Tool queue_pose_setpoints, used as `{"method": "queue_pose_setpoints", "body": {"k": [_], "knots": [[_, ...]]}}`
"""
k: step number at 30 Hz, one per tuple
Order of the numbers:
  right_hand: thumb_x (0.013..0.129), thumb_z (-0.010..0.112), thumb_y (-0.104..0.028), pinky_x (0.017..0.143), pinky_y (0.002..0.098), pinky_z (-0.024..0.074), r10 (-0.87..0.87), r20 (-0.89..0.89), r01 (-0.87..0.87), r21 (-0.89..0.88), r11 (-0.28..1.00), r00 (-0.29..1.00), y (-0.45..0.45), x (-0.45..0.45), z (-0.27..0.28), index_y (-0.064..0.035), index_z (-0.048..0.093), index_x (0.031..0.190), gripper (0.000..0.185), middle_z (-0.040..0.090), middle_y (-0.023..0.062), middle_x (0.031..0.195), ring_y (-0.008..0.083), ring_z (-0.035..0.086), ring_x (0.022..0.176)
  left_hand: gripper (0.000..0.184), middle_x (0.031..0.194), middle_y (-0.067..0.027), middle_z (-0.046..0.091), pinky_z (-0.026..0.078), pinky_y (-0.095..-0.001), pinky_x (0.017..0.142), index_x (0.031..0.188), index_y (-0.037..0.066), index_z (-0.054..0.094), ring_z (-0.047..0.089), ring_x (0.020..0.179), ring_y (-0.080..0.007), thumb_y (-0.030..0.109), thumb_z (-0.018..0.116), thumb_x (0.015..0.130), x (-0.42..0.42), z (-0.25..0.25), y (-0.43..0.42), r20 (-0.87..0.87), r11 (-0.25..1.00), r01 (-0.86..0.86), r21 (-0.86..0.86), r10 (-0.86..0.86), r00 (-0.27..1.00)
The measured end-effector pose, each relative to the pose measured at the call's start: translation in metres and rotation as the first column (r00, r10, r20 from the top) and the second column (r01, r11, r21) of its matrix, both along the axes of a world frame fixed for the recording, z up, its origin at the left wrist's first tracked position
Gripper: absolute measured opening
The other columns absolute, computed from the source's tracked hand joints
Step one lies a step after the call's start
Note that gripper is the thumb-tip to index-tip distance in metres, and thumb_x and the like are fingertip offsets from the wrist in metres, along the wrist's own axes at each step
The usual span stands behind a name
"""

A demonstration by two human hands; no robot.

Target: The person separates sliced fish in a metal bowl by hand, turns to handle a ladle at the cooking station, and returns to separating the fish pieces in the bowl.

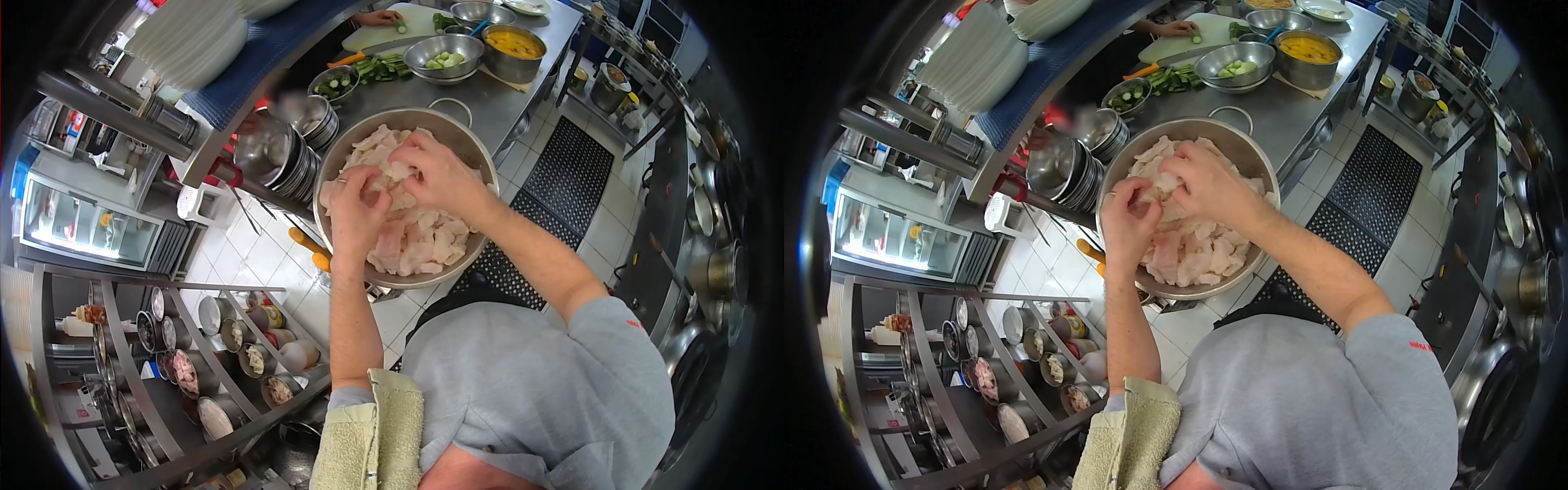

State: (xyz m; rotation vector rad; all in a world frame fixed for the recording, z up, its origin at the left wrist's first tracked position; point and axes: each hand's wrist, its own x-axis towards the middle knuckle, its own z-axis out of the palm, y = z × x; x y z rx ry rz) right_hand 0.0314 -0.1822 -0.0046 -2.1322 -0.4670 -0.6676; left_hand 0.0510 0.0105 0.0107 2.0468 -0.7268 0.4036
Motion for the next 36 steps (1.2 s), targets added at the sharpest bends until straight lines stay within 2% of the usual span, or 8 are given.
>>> {"method": "queue_pose_setpoints", "body": {"k": [5,9,14,24,28,30,33,36], "knots": [[0.073,0.071,-0.008,0.080,0.0384,0.0517,0.258,-0.081,-0.246,0.137,0.960,0.963,-0.005,0.004,0.007,-0.0053,0.069,0.105,0.032,0.058,0.0134,0.107,0.0305,0.059,0.099,0.027,0.085,-0.0102,0.067,0.050,-0.0344,0.070,0.099,0.005,0.070,0.063,0.078,-0.0235,0.006,0.075,0.073,0.004,-0.001,0.006,-0.085,0.996,-0.076,0.037,0.079,0.993],[0.073,0.070,-0.008,0.077,0.0369,0.0541,0.205,0.049,-0.206,0.025,0.978,0.978,-0.003,0.013,0.005,-0.0045,0.067,0.106,0.033,0.062,0.0123,0.103,0.0272,0.065,0.087,0.026,0.081,-0.0084,0.066,0.048,-0.0294,0.065,0.101,0.004,0.072,0.059,0.070,-0.0159,0.007,0.075,0.075,0.007,0.003,0.006,-0.229,0.999,-0.029,-0.045,0.018,0.973],[0.077,0.068,-0.011,0.065,0.0378,0.0550,0.184,-0.116,-0.167,0.145,0.975,0.976,-0.007,0.022,0.013,-0.0026,0.061,0.115,0.040,0.068,0.0133,0.086,0.0281,0.070,0.069,0.027,0.085,-0.0039,0.067,0.046,-0.0252,0.064,0.105,0.003,0.070,0.056,0.071,-0.0096,0.008,0.073,0.079,0.008,0.015,0.008,-0.384,0.992,-0.002,-0.129,-0.048,0.922],[0.082,0.067,-0.017,0.068,0.0431,0.0539,0.138,-0.138,-0.122,0.119,0.985,0.981,0.002,0.017,0.031,-0.0061,0.049,0.136,0.058,0.068,0.0157,0.082,0.0342,0.069,0.075,0.022,0.099,-0.0013,0.064,0.045,-0.0234,0.073,0.106,0.001,0.067,0.055,0.085,-0.0072,0.004,0.067,0.085,0.009,0.017,0.018,-0.525,0.929,0.012,-0.370,-0.219,0.822],[0.085,0.066,-0.017,0.071,0.0437,0.0536,0.087,-0.139,-0.079,0.067,0.995,0.986,0.007,0.019,0.019,-0.0057,0.051,0.135,0.054,0.070,0.0164,0.085,0.0352,0.069,0.080,0.021,0.098,-0.0010,0.063,0.044,-0.0235,0.069,0.106,0.001,0.068,0.054,0.080,-0.0070,0.006,0.065,0.086,0.013,0.009,0.020,-0.478,0.935,0.031,-0.353,-0.209,0.853],[0.086,0.066,-0.016,0.071,0.0437,0.0534,0.067,-0.093,-0.061,0.062,0.996,0.993,0.011,0.024,0.006,-0.0057,0.051,0.135,0.052,0.070,0.0162,0.087,0.0351,0.069,0.081,0.023,0.092,-0.0002,0.063,0.041,-0.0234,0.064,0.107,0.001,0.071,0.051,0.074,-0.0064,0.008,0.063,0.087,0.014,0.009,0.022,-0.466,0.998,-0.012,-0.065,-0.019,0.885],[0.086,0.066,-0.013,0.078,0.0422,0.0526,0.200,-0.139,-0.151,0.299,0.942,0.970,0.004,0.034,-0.007,-0.0074,0.058,0.128,0.043,0.069,0.0138,0.089,0.0329,0.068,0.087,0.023,0.080,0.0056,0.060,0.039,-0.0198,0.066,0.107,0.000,0.072,0.051,0.075,-0.0036,0.009,0.059,0.091,0.013,0.012,0.023,-0.536,0.999,-0.035,-0.039,0.008,0.844],[0.086,0.068,-0.011,0.088,0.0403,0.0506,0.301,0.015,-0.301,0.054,0.952,0.954,-0.002,0.030,-0.003,-0.0084,0.066,0.116,0.030,0.066,0.0128,0.101,0.0316,0.065,0.099,0.024,0.085,0.0041,0.063,0.039,-0.0205,0.067,0.109,0.001,0.072,0.051,0.076,-0.0038,0.010,0.059,0.092,0.015,0.009,0.025,-0.605,0.984,-0.075,-0.159,-0.037,0.796]]}}
